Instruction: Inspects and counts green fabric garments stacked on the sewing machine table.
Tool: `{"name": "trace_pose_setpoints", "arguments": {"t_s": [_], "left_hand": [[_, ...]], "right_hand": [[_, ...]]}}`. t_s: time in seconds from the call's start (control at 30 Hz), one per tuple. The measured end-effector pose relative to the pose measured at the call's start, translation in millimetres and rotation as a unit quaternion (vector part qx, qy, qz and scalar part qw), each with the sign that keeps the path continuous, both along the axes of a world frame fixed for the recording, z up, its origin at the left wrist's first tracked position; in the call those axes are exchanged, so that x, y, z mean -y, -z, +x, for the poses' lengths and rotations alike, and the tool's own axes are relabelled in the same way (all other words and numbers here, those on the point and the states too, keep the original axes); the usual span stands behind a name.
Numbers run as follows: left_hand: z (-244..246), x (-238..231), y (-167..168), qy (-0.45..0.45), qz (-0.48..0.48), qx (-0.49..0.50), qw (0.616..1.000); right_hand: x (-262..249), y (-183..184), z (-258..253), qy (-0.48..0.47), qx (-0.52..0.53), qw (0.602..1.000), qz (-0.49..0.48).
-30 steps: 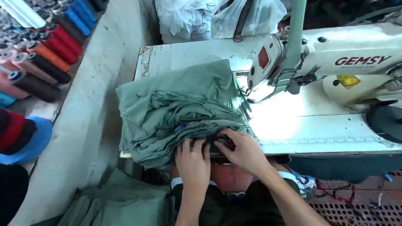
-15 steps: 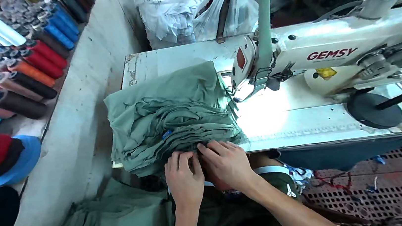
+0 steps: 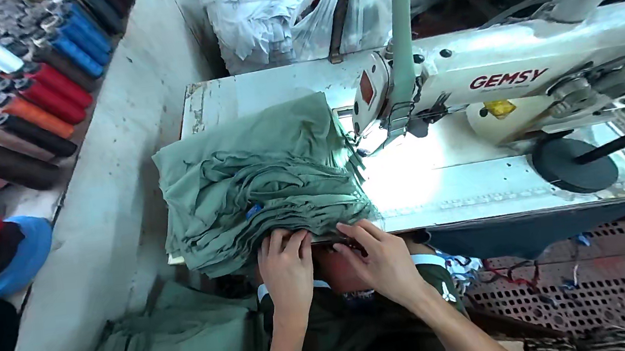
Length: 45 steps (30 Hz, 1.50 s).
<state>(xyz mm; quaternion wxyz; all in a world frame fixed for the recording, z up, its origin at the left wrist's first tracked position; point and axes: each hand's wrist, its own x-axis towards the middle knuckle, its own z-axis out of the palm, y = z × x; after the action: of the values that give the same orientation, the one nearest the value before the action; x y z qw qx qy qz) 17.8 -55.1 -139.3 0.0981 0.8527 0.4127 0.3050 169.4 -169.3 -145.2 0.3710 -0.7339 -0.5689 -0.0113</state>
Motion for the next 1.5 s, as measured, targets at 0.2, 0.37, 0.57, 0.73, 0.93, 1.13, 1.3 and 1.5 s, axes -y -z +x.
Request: {"name": "trace_pose_setpoints", "arguments": {"t_s": [0.2,0.37,0.57,0.73,0.93,1.13,1.3,1.5], "left_hand": [[2,1,2,-0.019,0.011,0.003,1.0],[-11,7,5,-0.011,-0.029,0.071,0.997],[-12,9,4,0.002,-0.042,0.075,0.996],[-12,9,0,0.004,-0.045,0.069,0.997],[11,-21,-60,0.129,-0.103,0.192,0.968],[120,-123,-131,0.207,-0.178,0.104,0.956],[274,-245,-152,0.148,-0.15,0.113,0.971],[365,-320,-150,0.056,-0.017,-0.098,0.993]], "right_hand": [[-1,1,-8,-0.021,-0.005,1.0,0.005],[-9,2,-15,-0.02,0.067,0.998,0.003],[-34,-1,-25,-0.016,0.124,0.992,0.009],[-35,3,-20,-0.053,0.11,0.992,0.008],[6,2,40,0.032,0.025,0.998,0.042],[39,15,131,0.216,0.041,0.974,0.052],[33,26,134,0.234,0.07,0.965,0.091],[34,28,134,0.233,0.055,0.966,0.101]]}}
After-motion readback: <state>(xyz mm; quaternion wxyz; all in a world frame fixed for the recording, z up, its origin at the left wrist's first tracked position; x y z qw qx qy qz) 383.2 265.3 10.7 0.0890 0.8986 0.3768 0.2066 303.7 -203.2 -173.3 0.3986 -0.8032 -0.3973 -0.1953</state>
